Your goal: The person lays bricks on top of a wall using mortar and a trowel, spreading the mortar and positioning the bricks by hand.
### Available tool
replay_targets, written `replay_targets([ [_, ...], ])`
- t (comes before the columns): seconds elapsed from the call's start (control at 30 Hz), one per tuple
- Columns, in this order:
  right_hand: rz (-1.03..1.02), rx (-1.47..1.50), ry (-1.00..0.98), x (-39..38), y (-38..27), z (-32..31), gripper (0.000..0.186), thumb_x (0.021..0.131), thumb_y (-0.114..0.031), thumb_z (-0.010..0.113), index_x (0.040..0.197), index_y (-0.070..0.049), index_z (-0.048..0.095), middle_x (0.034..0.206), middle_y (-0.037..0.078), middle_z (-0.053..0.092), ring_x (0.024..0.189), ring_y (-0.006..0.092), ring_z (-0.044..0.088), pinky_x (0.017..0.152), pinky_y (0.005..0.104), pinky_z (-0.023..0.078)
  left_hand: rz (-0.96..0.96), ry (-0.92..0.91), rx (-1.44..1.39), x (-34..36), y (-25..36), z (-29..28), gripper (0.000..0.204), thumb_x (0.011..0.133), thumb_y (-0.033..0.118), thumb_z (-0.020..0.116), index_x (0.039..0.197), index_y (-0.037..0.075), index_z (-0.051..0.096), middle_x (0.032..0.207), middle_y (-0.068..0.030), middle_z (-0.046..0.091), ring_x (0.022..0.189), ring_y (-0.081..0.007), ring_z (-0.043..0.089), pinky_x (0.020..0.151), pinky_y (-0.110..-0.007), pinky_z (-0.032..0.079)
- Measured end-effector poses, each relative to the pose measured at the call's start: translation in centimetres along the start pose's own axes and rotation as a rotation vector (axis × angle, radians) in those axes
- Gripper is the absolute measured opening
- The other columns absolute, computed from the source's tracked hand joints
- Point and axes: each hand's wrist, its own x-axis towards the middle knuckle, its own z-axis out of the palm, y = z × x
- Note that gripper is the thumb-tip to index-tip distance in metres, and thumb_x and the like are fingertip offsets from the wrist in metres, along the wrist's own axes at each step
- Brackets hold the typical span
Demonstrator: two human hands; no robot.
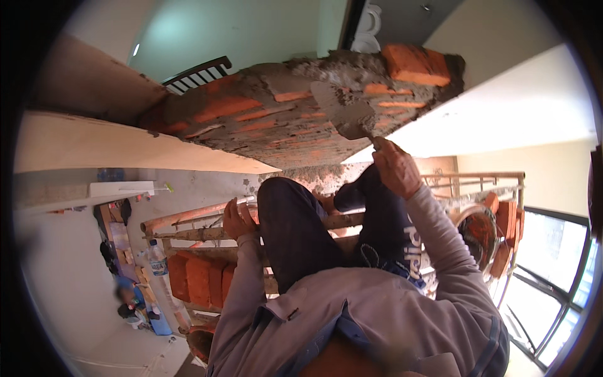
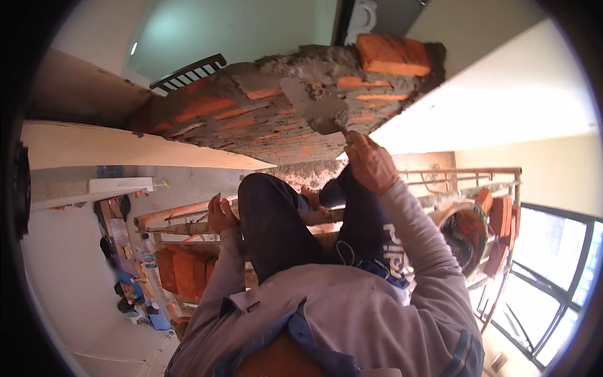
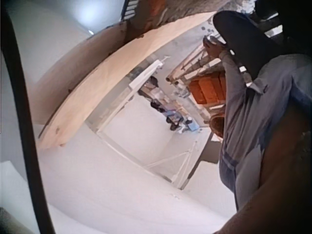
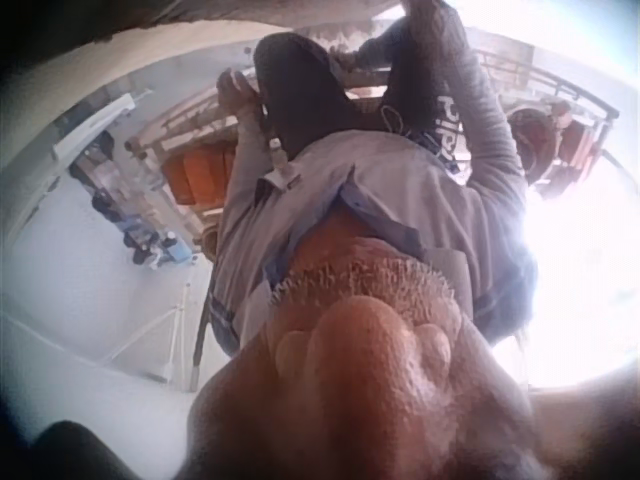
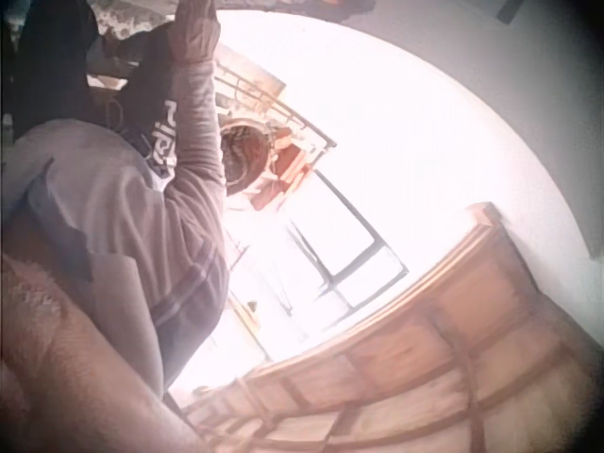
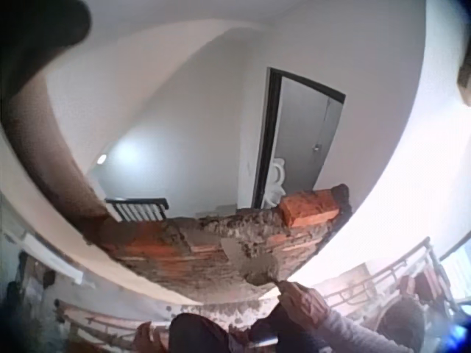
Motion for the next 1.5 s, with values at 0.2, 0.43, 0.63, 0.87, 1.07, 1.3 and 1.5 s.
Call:
replay_targets([
  [0.2,0.145,-0.27,-0.179,-10.6,-1.5,-20.1,0.022,0.09,-0.017,0.06,0.106,-0.003,0.057,0.083,0.016,0.062,0.076,0.0355,0.064,0.068,0.0393,0.051,-0.192,-0.119,0.055,-1.0,-9.0,1.3,0.044,0.099,0.037,0.043,0.125,0.004,0.059,0.123,-0.0171,0.06,0.107,-0.0296,0.06,0.089,-0.042,0.048],
  [0.43,0.695,-1.044,-0.547,-20.6,-4.5,-33.7,0.011,0.088,-0.006,0.056,0.097,-0.003,0.061,0.086,0.014,0.066,0.072,0.0259,0.066,0.068,0.0384,0.055,0.05,-0.3,-0.756,7.7,18.1,-3.7,0.044,0.099,0.028,0.051,0.131,-0.002,0.055,0.118,-0.0163,0.061,0.099,-0.023,0.062,0.088,-0.034,0.051],
  [0.63,0.461,-0.946,-0.919,-23.6,4.9,-21.4,0.012,0.088,-0.001,0.054,0.094,0.009,0.057,0.083,0.016,0.063,0.072,0.0213,0.067,0.062,0.0305,0.056,0.404,-1.433,-1.005,-2.4,36.7,3.5,0.058,0.098,0.032,0.059,0.14,-0.005,0.043,0.105,-0.0073,0.063,0.094,-0.0142,0.062,0.08,-0.027,0.054],
  [0.87,0.549,-0.853,-0.742,-22.3,-1.7,-27.3,0.006,0.084,0.003,0.054,0.085,0.006,0.058,0.065,0.016,0.058,0.067,0.025,0.067,0.06,0.0345,0.055,0.179,-1.677,-0.993,-9.6,41.5,7.4,0.051,0.093,0.032,0.066,0.127,-0.004,0.054,0.093,-0.0047,0.064,0.075,-0.0103,0.058,0.069,-0.024,0.05],
  [1.07,0.755,-0.559,-0.954,-24.5,5.7,-26.1,0.016,0.085,-0.009,0.052,0.086,0.003,0.061,0.076,0.022,0.064,0.074,0.0328,0.068,0.069,0.0444,0.053,0.34,-1.665,-1.057,-11.3,42.0,7.3,0.037,0.088,0.026,0.074,0.109,-0.002,0.062,0.085,-0.0033,0.062,0.078,-0.0108,0.054,0.071,-0.026,0.048],
  [1.3,1.005,-0.143,-0.583,-25.6,1.4,-21.9,0.027,0.091,-0.023,0.051,0.089,0.003,0.058,0.077,0.023,0.061,0.081,0.0377,0.063,0.078,0.0482,0.048,0.394,-1.694,-1.064,-12.5,42.5,3.2,0.034,0.088,0.021,0.073,0.112,0.0,0.06,0.082,0.0019,0.058,0.075,-0.0082,0.051,0.068,-0.023,0.045],
  [1.5,1.18,0.205,-0.072,-31.1,-5.5,-21.8,0.03,0.091,-0.026,0.059,0.085,0.003,0.057,0.065,0.014,0.057,0.057,0.024,0.06,0.055,0.0387,0.05,0.565,-1.622,-1.048,-15.3,42.5,0.3,0.032,0.087,0.021,0.075,0.103,-0.003,0.061,0.083,-0.0063,0.064,0.076,-0.0112,0.057,0.068,-0.026,0.048],
])
